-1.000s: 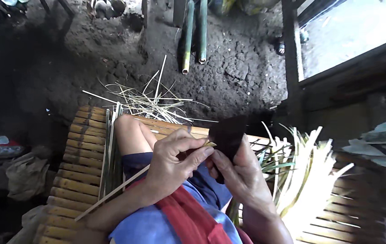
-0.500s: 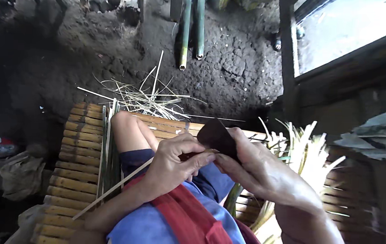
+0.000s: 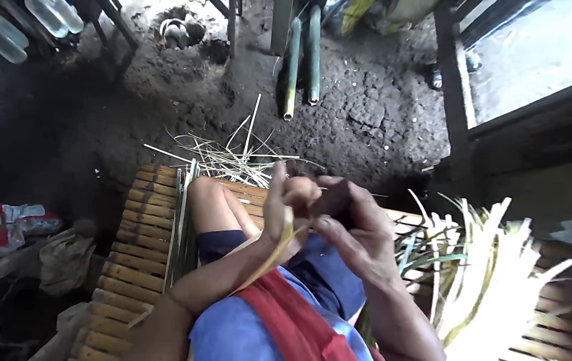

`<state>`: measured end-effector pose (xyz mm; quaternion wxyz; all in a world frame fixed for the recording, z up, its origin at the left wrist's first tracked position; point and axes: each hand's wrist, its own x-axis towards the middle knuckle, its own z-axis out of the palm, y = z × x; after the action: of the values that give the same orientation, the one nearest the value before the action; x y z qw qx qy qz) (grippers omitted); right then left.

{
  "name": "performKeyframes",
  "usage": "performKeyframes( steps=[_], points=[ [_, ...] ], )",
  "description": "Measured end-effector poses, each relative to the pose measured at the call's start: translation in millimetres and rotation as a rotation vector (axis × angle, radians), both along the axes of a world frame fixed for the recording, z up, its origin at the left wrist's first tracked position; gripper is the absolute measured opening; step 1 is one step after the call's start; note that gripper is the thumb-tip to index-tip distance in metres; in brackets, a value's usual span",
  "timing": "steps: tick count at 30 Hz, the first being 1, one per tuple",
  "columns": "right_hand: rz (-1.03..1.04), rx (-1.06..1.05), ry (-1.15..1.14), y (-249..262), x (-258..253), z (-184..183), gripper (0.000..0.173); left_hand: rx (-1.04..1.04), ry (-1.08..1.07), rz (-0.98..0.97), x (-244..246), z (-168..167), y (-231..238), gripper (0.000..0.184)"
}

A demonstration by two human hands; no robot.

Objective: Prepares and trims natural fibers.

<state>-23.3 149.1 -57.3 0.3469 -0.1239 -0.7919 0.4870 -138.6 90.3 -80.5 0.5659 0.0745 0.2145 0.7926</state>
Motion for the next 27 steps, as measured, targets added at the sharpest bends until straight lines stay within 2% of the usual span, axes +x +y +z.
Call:
performKeyframes(
  steps=[2, 3, 6, 7, 10, 12, 13, 16, 18, 19, 22, 23, 25, 27],
  points=[
    [-0.038, -0.004, -0.003, -4, 10, 2, 0.039, -0.013, -0.122, 0.060, -7, -12, 3, 0.066],
    [-0.073, 0.027, -0.004, -4, 12, 1, 0.036, -0.027, -0.112, 0.018, -14, -16, 3, 0.069],
    [-0.258, 0.093, -0.037, 5, 8, -11, 0.027, -0.049, 0.138, -0.352, -28, -9, -10, 0.068],
    [-0.289, 0.097, -0.069, 7, 7, -13, 0.029, -0.050, 0.146, -0.402, -27, -5, -13, 0.066],
    [-0.152, 0.089, -0.210, -5, 3, -14, 0.036, -0.096, -0.030, -0.247, -19, 0, -19, 0.064],
    [-0.022, 0.045, -0.219, -18, 0, -21, 0.037, -0.057, -0.200, -0.120, -19, -7, -19, 0.065],
    [0.007, -0.005, -0.203, -20, 3, -22, 0.037, -0.097, -0.187, -0.060, -23, -13, -19, 0.066],
    [0.032, -0.159, -0.118, -21, 28, -12, 0.035, -0.481, -0.189, 0.251, -49, -23, -8, 0.060],
    [-0.004, -0.066, -0.088, -18, 30, -10, 0.036, -0.580, -0.210, 0.316, -59, -30, 2, 0.055],
    [-0.076, 0.024, -0.095, -16, 25, -13, 0.039, -0.524, -0.170, 0.237, -54, -32, 4, 0.056],
    [-0.395, 0.237, -0.097, 9, 12, -26, 0.040, -0.110, 0.150, -0.265, -30, -28, -8, 0.061],
    [-0.471, 0.269, -0.079, 20, 14, -29, 0.039, -0.050, 0.217, -0.374, -25, -23, -12, 0.059],
    [-0.502, 0.338, -0.092, 21, 13, -33, 0.041, -0.093, 0.198, -0.401, -24, -19, -9, 0.056],
    [-0.358, 0.381, -0.104, 0, 9, -40, 0.034, -0.175, 0.001, -0.228, -35, -30, 8, 0.056]
  ],
)
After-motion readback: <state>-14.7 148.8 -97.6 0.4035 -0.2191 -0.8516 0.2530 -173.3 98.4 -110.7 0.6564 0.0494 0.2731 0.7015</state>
